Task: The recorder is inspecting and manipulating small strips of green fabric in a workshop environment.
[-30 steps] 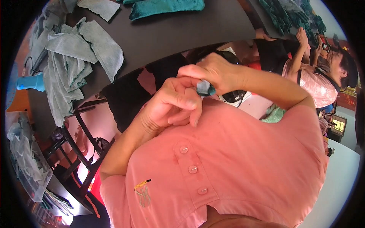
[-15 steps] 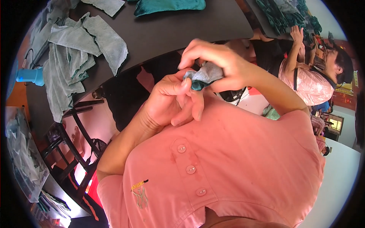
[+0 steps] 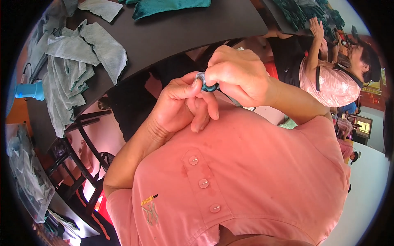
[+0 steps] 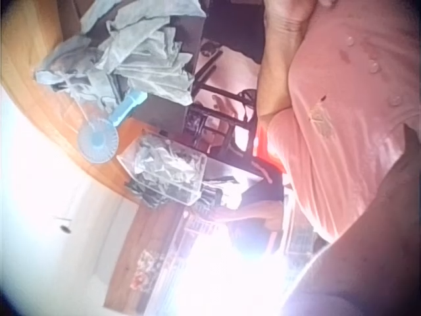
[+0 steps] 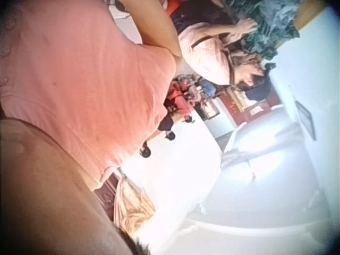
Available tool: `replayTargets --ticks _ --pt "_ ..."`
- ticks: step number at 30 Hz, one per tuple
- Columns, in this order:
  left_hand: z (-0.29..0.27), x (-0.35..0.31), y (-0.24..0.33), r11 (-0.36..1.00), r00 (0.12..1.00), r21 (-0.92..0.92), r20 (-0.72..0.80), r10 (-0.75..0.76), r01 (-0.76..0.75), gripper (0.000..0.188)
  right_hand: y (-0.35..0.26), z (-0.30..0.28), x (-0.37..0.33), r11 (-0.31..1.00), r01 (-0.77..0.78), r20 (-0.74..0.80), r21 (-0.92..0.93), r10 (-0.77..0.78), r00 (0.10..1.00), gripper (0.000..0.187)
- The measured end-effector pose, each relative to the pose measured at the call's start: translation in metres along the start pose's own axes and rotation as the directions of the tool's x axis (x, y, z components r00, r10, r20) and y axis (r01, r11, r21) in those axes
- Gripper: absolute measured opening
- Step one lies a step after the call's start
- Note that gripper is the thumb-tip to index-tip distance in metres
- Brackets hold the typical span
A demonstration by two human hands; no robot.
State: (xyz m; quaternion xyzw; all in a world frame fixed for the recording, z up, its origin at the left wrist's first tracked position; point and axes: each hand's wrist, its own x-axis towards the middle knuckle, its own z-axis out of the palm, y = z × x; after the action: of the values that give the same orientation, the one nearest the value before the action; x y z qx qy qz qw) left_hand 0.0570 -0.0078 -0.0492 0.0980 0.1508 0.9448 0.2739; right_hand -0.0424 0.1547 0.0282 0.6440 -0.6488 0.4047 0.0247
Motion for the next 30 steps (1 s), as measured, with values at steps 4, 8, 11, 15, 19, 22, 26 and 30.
replayTargets --ticks 4,8,11,15,19,22,26,30 --pt "-0.004 -0.001 -0.001 1.000 1.000 0.029 -0.022 0.000 0.000 0.032 0.011 -0.001 0.006 0.991 0.115 0.039 -0.074 -0.112 0.993 0.027" --pt "-0.005 -0.004 -0.002 0.999 1.000 -0.035 0.012 -0.004 0.004 0.030 0.010 -0.003 0.008 0.991 0.128 0.075 0.026 -0.129 0.989 0.023" --pt "-0.008 -0.006 -0.002 0.997 0.994 -0.082 0.113 -0.004 0.013 0.030 0.008 -0.001 0.012 0.988 0.066 0.070 0.140 -0.076 0.995 0.022" --pt "-0.006 -0.005 -0.001 0.998 0.995 -0.021 0.076 0.060 -0.058 0.034 0.014 0.002 0.013 0.982 0.038 0.077 0.184 -0.053 0.996 0.023" --pt "-0.011 -0.007 0.000 0.994 0.995 -0.035 0.015 0.104 -0.103 0.037 0.013 0.004 -0.001 0.991 -0.049 0.048 0.126 0.043 0.998 0.021" --pt "-0.013 -0.003 -0.003 0.990 0.987 -0.034 0.077 0.142 -0.140 0.038 0.006 0.004 -0.008 0.858 -0.362 0.119 0.364 0.343 0.932 0.019" --pt "-0.013 0.001 -0.004 0.989 0.989 -0.068 0.055 0.137 -0.133 0.038 0.005 0.009 -0.015 0.809 -0.378 0.035 0.450 0.407 0.913 0.020" --pt "-0.001 0.002 -0.004 0.991 0.988 -0.056 -0.096 0.118 -0.124 0.038 0.007 0.018 -0.024 0.859 -0.299 -0.111 0.415 0.374 0.921 0.022"
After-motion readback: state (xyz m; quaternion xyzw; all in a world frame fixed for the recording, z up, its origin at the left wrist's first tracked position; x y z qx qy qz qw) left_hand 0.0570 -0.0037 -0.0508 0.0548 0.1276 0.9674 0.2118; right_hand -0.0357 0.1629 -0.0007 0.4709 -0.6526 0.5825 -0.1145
